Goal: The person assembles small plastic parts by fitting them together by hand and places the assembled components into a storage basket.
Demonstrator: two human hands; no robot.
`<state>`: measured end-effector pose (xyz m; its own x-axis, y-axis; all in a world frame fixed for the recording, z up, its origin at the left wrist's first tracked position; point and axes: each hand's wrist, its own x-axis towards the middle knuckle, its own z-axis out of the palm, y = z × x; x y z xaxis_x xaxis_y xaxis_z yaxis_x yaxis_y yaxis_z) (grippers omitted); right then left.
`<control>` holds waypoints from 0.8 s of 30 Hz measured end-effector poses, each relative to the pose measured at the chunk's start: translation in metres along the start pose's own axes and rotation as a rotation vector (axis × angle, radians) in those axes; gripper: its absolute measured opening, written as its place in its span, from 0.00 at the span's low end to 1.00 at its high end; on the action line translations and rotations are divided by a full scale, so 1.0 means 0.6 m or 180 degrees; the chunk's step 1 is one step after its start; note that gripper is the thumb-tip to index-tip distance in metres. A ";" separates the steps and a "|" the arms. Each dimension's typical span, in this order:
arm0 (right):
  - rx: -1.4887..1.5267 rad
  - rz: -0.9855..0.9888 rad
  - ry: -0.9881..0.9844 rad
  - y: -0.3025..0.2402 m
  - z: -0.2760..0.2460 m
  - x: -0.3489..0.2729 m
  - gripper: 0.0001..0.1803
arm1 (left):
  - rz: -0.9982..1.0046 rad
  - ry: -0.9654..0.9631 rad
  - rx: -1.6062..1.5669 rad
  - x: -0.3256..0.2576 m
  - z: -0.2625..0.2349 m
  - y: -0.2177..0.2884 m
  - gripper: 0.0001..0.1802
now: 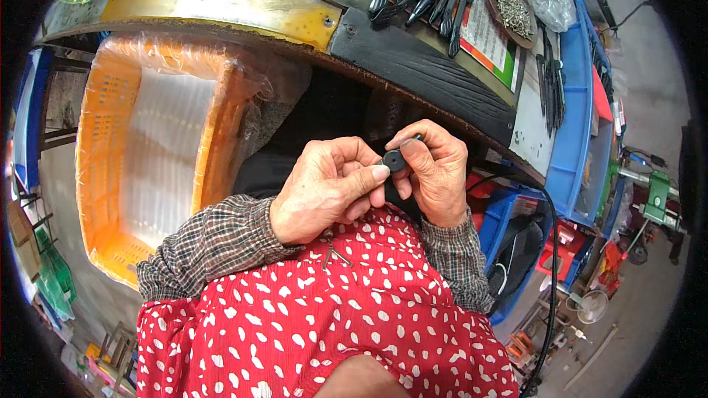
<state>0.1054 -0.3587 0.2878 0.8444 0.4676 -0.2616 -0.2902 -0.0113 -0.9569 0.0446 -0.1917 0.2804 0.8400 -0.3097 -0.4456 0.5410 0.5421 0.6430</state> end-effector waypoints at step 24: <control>-0.1524 -0.1133 0.0829 -0.109 -0.047 0.009 0.10 | 0.0767 -0.0045 0.0595 0.021 0.025 0.055 0.04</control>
<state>0.1417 -0.3803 0.3456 0.9508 0.2866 0.1173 0.2095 -0.3160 -0.9253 0.0734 -0.1893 0.3051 0.9448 -0.2013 -0.2585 0.3235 0.4486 0.8331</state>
